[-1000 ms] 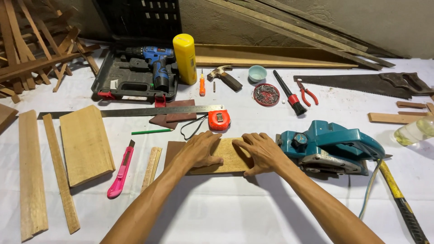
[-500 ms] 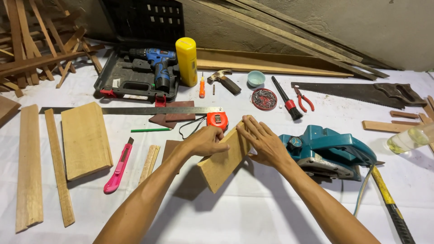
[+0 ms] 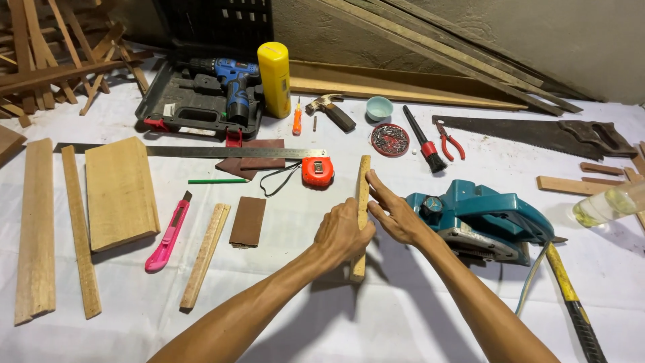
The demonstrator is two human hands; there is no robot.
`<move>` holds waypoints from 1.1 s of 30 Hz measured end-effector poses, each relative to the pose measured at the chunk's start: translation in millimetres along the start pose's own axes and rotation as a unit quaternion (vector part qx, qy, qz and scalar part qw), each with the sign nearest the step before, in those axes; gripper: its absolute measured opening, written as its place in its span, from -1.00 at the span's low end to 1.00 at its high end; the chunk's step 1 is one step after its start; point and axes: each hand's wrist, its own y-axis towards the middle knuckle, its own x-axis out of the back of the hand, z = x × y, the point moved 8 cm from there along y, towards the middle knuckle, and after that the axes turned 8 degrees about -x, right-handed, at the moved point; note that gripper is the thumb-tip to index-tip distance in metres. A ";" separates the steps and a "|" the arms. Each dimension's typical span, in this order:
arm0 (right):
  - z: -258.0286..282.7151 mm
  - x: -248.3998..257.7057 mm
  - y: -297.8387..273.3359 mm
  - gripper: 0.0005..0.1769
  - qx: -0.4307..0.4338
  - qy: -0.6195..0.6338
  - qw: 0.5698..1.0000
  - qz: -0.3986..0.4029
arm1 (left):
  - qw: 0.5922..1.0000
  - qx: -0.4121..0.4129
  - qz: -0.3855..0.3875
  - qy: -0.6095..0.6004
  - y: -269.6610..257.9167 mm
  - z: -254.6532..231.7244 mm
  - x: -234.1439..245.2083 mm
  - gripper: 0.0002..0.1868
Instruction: Sanding a piece of wood using a manual sandpaper block and a power sander on a workbench.
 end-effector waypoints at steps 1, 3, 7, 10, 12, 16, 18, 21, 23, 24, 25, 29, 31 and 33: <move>1.2 1.2 -1.9 -0.23 -0.002 -0.001 1.000 -0.002 | 1.000 -0.002 0.002 -0.001 1.4 3.9 -4.2 -0.65; -1.2 1.3 -5.5 -0.15 -0.035 0.004 0.999 0.006 | 0.999 -0.048 -0.019 0.006 4.6 4.7 -8.8 -0.52; -4.5 3.6 -10.1 -0.13 -0.037 0.008 0.999 -0.003 | 0.999 -0.045 0.021 -0.015 5.2 1.3 -3.0 -0.45; -1.8 2.9 -12.1 -0.13 -0.061 0.019 0.998 0.000 | 0.998 -0.048 0.027 0.018 6.6 6.4 -2.0 -0.41; -3.0 2.6 -11.7 -0.16 -0.088 0.022 0.996 -0.001 | 0.998 -0.059 0.016 0.026 7.8 8.3 1.0 -0.35; -3.9 12.8 -8.2 -0.23 -0.026 -0.023 0.999 -0.031 | 0.999 -0.044 0.020 0.017 6.0 11.8 1.5 -0.29; 0.0 19.6 -8.3 -0.26 0.053 -0.110 0.990 -0.075 | 0.998 -0.055 0.011 0.034 5.1 12.2 4.9 -0.28; 48.0 28.1 -2.7 -0.29 0.030 -0.166 0.983 -0.077 | 0.995 -0.054 0.004 0.080 6.1 19.3 19.0 -0.33; 52.0 19.5 13.8 -0.28 0.067 -0.208 0.973 -0.073 | 0.994 -0.063 -0.014 0.090 4.3 30.7 35.1 -0.36; 56.8 13.5 22.3 -0.27 0.100 -0.251 0.960 -0.073 | 0.992 -0.076 -0.029 0.099 3.4 35.1 45.1 -0.39; 66.5 9.0 29.3 -0.27 0.106 -0.248 0.961 -0.068 | 0.992 -0.069 -0.032 0.101 0.2 43.9 54.8 -0.39; 101.4 -26.4 58.4 -0.25 0.170 -0.277 0.945 -0.040 | 0.985 -0.069 -0.063 0.146 -16.4 76.5 95.2 -0.48; 116.0 -46.0 72.8 -0.25 0.193 -0.284 0.939 -0.030 | 0.984 -0.055 -0.077 0.148 -24.5 95.2 114.1 -0.50; 122.9 -72.5 88.9 -0.20 0.166 -0.292 0.941 0.037 | 0.970 -0.070 -0.108 0.205 -33.4 111.0 133.2 -0.50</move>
